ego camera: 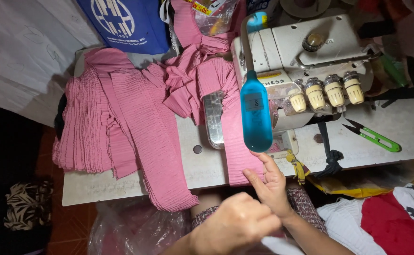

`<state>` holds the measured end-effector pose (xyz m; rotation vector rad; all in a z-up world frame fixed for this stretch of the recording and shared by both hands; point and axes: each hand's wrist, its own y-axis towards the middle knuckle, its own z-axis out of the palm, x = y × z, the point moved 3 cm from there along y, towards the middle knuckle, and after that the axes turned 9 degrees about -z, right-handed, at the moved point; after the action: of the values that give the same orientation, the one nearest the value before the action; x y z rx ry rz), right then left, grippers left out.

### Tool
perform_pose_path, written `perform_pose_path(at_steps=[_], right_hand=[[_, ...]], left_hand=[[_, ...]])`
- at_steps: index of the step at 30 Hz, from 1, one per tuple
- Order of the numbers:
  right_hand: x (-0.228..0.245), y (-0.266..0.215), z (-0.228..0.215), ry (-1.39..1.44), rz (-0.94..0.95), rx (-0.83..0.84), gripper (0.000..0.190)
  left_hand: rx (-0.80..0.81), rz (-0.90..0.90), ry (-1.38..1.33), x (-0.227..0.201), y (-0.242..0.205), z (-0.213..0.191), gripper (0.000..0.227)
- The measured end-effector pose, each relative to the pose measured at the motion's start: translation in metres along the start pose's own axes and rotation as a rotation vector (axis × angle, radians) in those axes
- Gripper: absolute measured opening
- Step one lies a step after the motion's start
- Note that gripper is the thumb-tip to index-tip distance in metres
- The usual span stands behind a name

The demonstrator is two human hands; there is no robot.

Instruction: The person is organizing and folding pink pleated fabric strips on a sewing machine table.

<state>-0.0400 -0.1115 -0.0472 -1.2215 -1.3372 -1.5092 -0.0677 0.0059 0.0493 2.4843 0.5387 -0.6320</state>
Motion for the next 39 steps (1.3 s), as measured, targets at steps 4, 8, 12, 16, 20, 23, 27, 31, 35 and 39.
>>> perform_pose_path(at_steps=[4,8,12,16,20,23,27,31,35,39], right_hand=[[-0.007,-0.002,-0.001,0.263,0.205,-0.043,0.048],[-0.011,0.000,-0.003,0.315,0.099,0.039,0.062],[-0.018,0.001,-0.006,0.200,0.088,-0.022,0.041],[-0.005,0.013,-0.005,0.148,0.022,-0.011,0.037],[-0.003,0.023,-0.003,0.119,-0.008,0.002,0.039],[-0.016,0.025,-0.002,0.217,-0.039,0.010,0.036],[-0.022,0.030,0.000,0.305,-0.092,-0.008,0.027],[-0.029,0.029,-0.005,0.211,-0.118,-0.013,0.031],[-0.013,0.022,-0.004,0.140,-0.121,-0.030,0.043],[-0.004,0.016,-0.003,0.112,-0.133,-0.028,0.053]], left_hand=[[-0.191,-0.122,0.183,0.013,0.012,-0.020,0.016],[-0.262,-0.213,0.095,0.018,0.020,-0.035,0.027],[-0.283,-0.254,0.111,0.018,0.024,-0.043,0.020],[-0.305,-0.282,0.187,0.026,0.022,-0.039,0.011],[-0.327,-0.321,0.176,0.033,0.030,-0.040,0.009],[-0.354,-0.383,0.195,0.045,0.035,-0.034,0.007],[-0.399,-0.447,0.243,0.059,0.039,-0.027,0.013],[-0.431,-0.458,0.194,0.078,0.042,-0.022,0.017],[-0.414,-0.495,0.175,0.101,0.042,-0.018,0.020],[-0.382,-0.556,0.122,0.122,0.046,-0.016,0.018]])
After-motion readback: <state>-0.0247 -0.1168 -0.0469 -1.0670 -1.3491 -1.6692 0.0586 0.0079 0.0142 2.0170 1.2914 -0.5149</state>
